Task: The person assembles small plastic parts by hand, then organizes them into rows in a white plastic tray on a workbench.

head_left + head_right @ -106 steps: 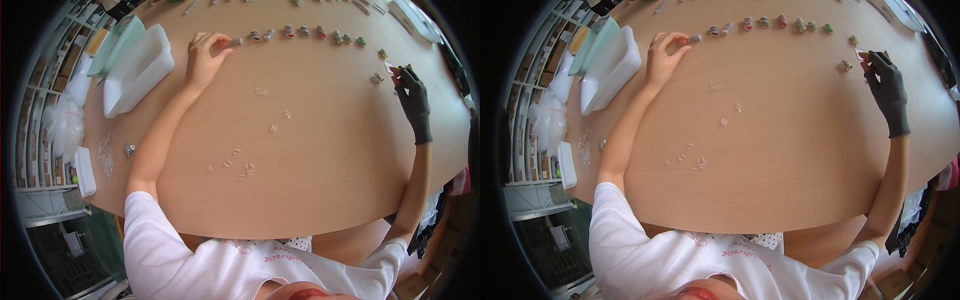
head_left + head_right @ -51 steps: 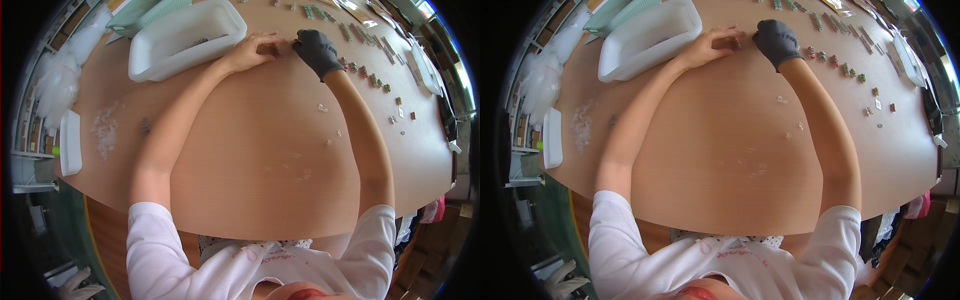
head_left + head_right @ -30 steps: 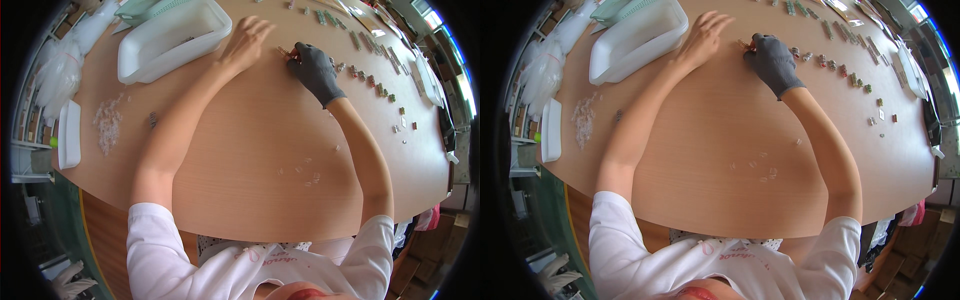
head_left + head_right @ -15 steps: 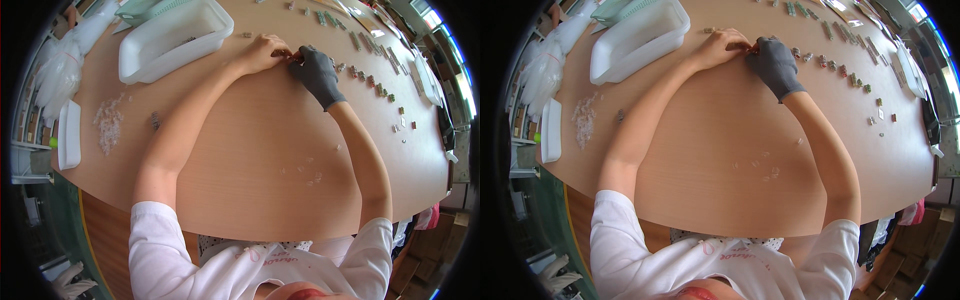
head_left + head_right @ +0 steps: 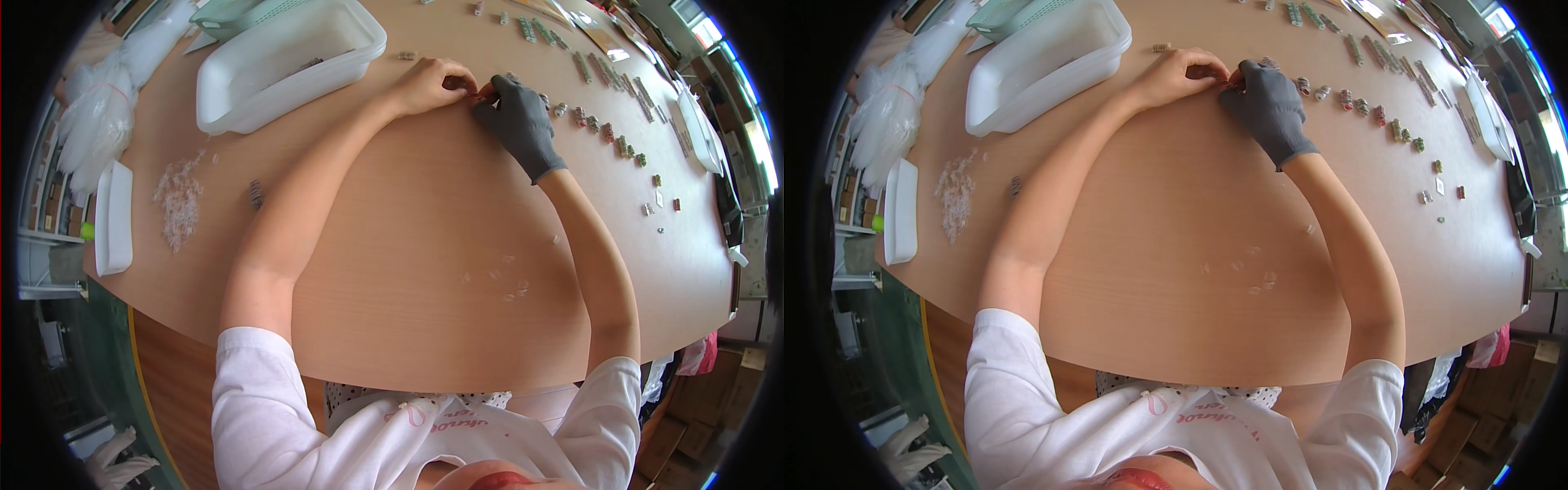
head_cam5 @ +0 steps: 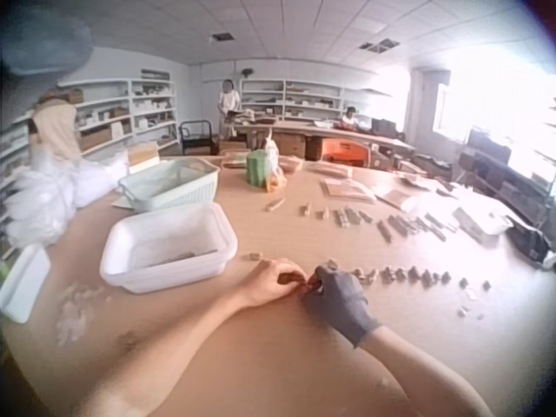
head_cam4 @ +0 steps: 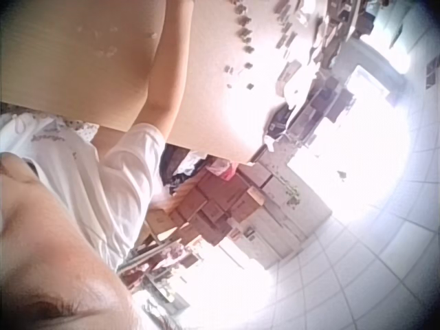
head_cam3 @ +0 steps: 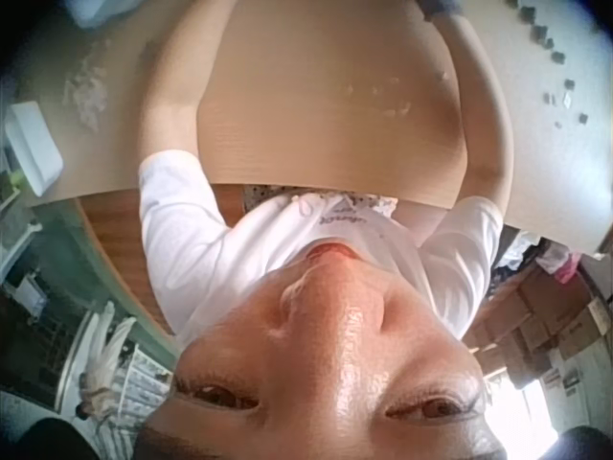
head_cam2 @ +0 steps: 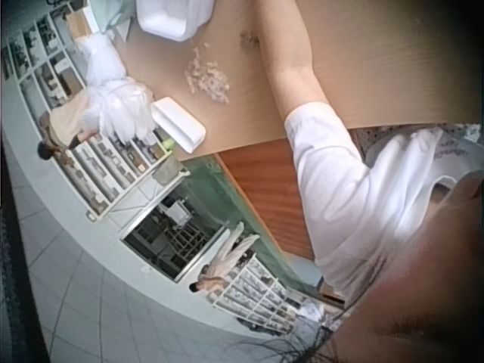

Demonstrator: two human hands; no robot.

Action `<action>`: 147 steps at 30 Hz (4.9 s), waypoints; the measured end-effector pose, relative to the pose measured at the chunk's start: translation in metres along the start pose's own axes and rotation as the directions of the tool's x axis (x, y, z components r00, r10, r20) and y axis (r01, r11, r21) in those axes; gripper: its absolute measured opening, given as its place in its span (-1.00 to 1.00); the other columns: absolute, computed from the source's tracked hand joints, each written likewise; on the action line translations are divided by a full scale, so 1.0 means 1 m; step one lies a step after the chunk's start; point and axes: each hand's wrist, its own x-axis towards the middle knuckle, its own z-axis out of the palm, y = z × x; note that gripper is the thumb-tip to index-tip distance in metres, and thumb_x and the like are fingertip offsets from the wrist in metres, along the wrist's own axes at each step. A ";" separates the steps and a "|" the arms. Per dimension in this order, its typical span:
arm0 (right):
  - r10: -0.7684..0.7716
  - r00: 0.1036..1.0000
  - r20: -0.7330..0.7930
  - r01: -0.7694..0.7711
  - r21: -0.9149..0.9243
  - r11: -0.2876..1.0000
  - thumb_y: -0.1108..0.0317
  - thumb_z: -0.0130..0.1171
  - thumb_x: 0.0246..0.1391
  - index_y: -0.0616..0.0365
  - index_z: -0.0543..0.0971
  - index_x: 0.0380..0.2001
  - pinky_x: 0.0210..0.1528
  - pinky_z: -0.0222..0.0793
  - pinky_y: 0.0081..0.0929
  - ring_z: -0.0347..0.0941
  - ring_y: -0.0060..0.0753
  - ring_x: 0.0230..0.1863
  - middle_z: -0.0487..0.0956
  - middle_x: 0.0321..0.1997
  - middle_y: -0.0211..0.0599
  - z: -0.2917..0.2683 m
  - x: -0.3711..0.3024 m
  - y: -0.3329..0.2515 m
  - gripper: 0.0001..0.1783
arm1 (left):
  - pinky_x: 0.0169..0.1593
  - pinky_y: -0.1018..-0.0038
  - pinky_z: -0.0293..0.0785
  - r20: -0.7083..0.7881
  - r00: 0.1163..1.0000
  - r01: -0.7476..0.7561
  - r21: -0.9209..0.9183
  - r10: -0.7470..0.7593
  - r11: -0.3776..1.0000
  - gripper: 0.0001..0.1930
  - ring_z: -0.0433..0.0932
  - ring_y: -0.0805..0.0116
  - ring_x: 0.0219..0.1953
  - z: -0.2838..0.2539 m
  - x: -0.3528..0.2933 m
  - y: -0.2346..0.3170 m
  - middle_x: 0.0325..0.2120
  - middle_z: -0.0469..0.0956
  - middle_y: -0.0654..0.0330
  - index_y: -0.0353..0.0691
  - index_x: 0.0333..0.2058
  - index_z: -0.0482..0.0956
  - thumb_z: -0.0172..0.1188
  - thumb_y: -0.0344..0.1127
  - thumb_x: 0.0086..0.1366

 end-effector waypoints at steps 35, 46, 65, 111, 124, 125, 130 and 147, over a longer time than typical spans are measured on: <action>-0.153 0.988 0.033 0.156 -0.137 0.978 0.21 0.28 0.00 0.01 0.58 -0.11 -0.23 0.49 -0.17 0.58 -0.10 -0.21 0.58 -0.11 -0.30 -0.009 0.011 -0.002 -0.66 | 0.01 0.35 0.50 -0.194 0.977 0.087 -0.023 -0.090 0.996 -0.63 0.54 0.28 -0.04 0.000 -0.005 0.009 -0.11 0.57 0.11 -0.23 -0.04 0.54 0.12 -0.61 0.15; -0.236 0.968 0.081 0.245 -0.123 0.962 0.18 0.23 0.00 0.13 0.58 -0.11 -0.13 0.50 -0.10 0.57 -0.01 -0.15 0.60 -0.10 -0.23 0.009 0.046 -0.017 -0.61 | 0.08 0.22 0.41 -0.461 0.880 0.222 0.614 0.115 0.757 -0.72 0.43 -0.04 0.03 0.001 -0.018 -0.019 -0.09 0.49 -0.02 -0.33 -0.09 0.53 0.18 -0.51 0.20; -0.075 0.963 -0.258 0.020 -0.210 0.978 0.35 0.24 0.07 0.09 0.59 -0.14 -0.16 0.50 -0.31 0.56 -0.14 -0.24 0.59 -0.15 -0.29 -0.159 -0.152 0.136 -0.75 | -0.13 0.45 0.51 -0.199 0.980 0.070 0.233 -0.023 0.970 -0.64 0.61 0.33 -0.17 -0.023 -0.014 -0.037 -0.23 0.62 0.12 -0.27 -0.14 0.60 0.01 -0.69 0.11; 0.468 0.870 -0.159 -0.489 -0.149 0.859 -0.01 0.20 0.13 0.12 0.61 -0.06 -0.09 0.44 -0.41 0.58 -0.36 -0.23 0.65 -0.18 -0.25 -0.208 -0.169 0.279 -0.53 | 0.36 0.12 0.14 0.490 0.858 -0.166 -0.019 0.154 0.986 -0.35 0.30 -0.03 0.31 0.038 -0.127 0.182 0.20 0.40 -0.03 -0.31 0.14 0.48 0.35 -0.04 0.16; 0.395 0.912 0.112 -0.377 -0.154 0.913 0.06 0.19 0.09 0.29 0.62 -0.21 -0.08 0.41 -0.38 0.55 -0.32 -0.24 0.65 -0.28 -0.18 -0.197 -0.128 0.330 -0.55 | 0.39 0.02 0.00 0.234 0.969 -0.008 0.346 -0.078 0.938 -0.04 0.00 -0.12 0.40 0.062 -0.137 0.203 0.34 0.09 -0.09 -0.24 0.37 0.05 0.23 0.23 0.19; 0.399 0.915 0.066 -0.375 -0.228 0.898 0.02 0.19 0.09 0.29 0.61 -0.22 -0.11 0.41 -0.32 0.55 -0.23 -0.26 0.65 -0.29 -0.11 -0.190 -0.119 0.329 -0.52 | 0.40 0.04 -0.01 0.209 0.972 0.010 0.422 -0.108 0.907 -0.08 -0.01 -0.12 0.41 0.075 -0.137 0.206 0.34 0.09 -0.09 -0.23 0.36 0.09 0.20 0.22 0.22; 0.394 0.919 0.001 -0.379 -0.269 0.886 0.11 0.14 0.16 0.25 0.62 -0.31 -0.28 0.44 -0.28 0.57 -0.20 -0.37 0.64 -0.43 -0.11 -0.230 -0.173 0.463 -0.64 | 0.42 0.12 0.01 0.118 0.993 -0.062 0.490 0.004 0.869 -0.41 0.09 -0.02 0.39 0.130 -0.107 0.185 0.32 0.20 0.00 -0.17 0.30 0.26 0.08 -0.14 0.34; 0.434 0.897 0.080 -0.437 0.032 0.899 0.17 0.14 0.18 0.24 0.58 -0.32 -0.43 0.31 -0.41 0.38 -0.47 -0.51 0.54 -0.52 -0.35 -0.200 -0.173 0.450 -0.70 | 0.30 0.27 0.34 -0.298 0.879 0.463 0.345 -0.372 0.817 -0.59 0.29 0.11 0.31 0.006 -0.269 0.197 0.21 0.39 0.06 -0.24 0.13 0.49 0.11 -0.54 0.30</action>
